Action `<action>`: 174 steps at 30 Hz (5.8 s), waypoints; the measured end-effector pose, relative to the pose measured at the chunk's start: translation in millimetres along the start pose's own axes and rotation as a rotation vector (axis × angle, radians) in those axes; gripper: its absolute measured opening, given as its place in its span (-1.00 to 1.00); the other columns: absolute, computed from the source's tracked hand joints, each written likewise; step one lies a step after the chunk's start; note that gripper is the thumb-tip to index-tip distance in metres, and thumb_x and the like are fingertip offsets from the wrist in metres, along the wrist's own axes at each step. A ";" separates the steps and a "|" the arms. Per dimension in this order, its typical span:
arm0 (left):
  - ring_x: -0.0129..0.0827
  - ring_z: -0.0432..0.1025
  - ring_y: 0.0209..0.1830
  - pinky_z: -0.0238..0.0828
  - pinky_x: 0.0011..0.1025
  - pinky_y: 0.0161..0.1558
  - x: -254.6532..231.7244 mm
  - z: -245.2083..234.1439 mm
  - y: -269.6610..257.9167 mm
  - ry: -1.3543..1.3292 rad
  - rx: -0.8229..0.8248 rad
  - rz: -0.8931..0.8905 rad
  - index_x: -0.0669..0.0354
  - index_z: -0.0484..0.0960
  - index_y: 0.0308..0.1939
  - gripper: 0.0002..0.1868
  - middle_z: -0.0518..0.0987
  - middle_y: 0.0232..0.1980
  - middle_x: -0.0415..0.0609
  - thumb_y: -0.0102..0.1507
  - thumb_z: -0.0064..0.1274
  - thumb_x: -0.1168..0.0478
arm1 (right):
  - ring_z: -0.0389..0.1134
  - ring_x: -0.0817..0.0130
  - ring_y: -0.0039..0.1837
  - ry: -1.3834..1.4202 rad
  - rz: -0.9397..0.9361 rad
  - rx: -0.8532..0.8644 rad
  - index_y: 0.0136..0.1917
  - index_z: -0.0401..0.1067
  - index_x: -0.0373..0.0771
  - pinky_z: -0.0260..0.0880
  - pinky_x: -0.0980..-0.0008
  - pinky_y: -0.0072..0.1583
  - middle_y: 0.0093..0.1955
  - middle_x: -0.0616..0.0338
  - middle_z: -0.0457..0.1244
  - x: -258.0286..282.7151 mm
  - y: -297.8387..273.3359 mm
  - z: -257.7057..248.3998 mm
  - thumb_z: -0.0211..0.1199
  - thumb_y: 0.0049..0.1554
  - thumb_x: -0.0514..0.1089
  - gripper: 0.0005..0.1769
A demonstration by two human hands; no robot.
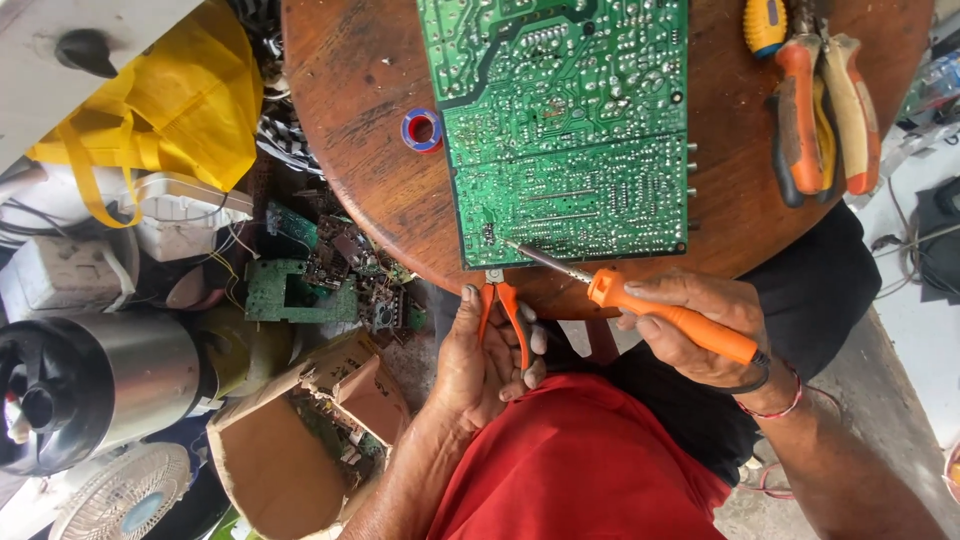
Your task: The person uses a soldering iron and pliers to work on a green circuit board placed on a wooden table. They repeatedly heat solder joints and use pliers to pull components or wires from the board, flipping it over to access different sides.
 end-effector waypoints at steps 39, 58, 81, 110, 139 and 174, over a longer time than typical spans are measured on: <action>0.02 0.53 -0.60 0.22 -0.55 -0.88 -6.2 -3.5 4.1 0.037 0.005 -0.010 0.32 0.51 -0.04 -0.16 0.59 -0.34 0.31 0.40 -0.43 -0.46 | 0.44 0.34 -0.39 0.008 -0.095 0.282 0.17 0.53 -0.32 0.50 0.43 -0.34 -0.19 0.01 0.42 31.7 28.7 21.1 0.41 0.01 -0.40 -0.58; 0.03 0.53 -0.61 0.19 -0.55 -0.88 -1.3 -5.1 4.9 0.004 0.025 -0.010 0.33 0.50 -0.03 -0.16 0.59 -0.34 0.33 0.40 -0.38 -0.46 | 0.51 0.19 -0.30 -0.102 -0.258 0.127 -0.08 0.61 -0.44 0.55 0.32 -0.21 -0.21 -0.05 0.44 42.9 21.2 10.3 0.38 0.01 -0.23 -0.77; 0.03 0.52 -0.61 0.20 -0.57 -0.86 -1.8 -6.7 3.8 -0.021 0.028 -0.035 0.33 0.51 -0.04 -0.16 0.58 -0.35 0.32 0.39 -0.37 -0.47 | 0.53 0.06 -0.25 -0.083 -0.168 0.215 -0.03 0.60 -0.43 0.53 0.24 -0.23 -0.19 -0.08 0.43 35.1 32.2 12.1 0.38 0.04 -0.25 -0.76; 0.03 0.54 -0.60 0.23 -0.56 -0.86 -3.9 -9.7 7.8 0.008 0.034 -0.034 0.30 0.53 -0.04 -0.14 0.61 -0.33 0.30 0.39 -0.41 -0.49 | 0.53 -0.04 -0.14 -0.090 -0.155 0.289 0.06 0.58 -0.43 0.55 0.11 -0.13 -0.09 -0.15 0.43 47.9 41.4 28.4 0.42 0.03 -0.33 -0.70; 0.04 0.53 -0.62 0.22 -0.57 -0.89 -4.6 -10.1 8.0 -0.008 0.015 -0.024 0.36 0.54 -0.04 -0.14 0.60 -0.35 0.33 0.41 -0.41 -0.46 | 0.52 0.17 -0.26 -0.079 -0.079 0.180 0.00 0.61 -0.40 0.53 0.31 -0.19 -0.20 -0.03 0.43 35.9 41.1 25.3 0.36 0.06 -0.27 -0.77; 0.08 0.52 -0.59 0.27 -0.52 -0.88 7.1 38.3 -13.7 0.033 0.064 0.032 0.34 0.45 0.02 -0.27 0.57 -0.33 0.36 0.46 -0.37 -0.34 | 0.44 -0.26 0.26 -0.699 -0.694 -0.094 0.20 0.58 -0.19 0.31 -0.25 0.40 0.11 -0.13 0.36 -9.2 23.4 15.6 0.52 0.10 -0.20 -0.62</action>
Point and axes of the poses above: each hand's wrist, its own y-axis towards the middle knuckle, its own z-axis out of the palm, x = y × z, the point moved 6 cm from there along y, towards the middle knuckle
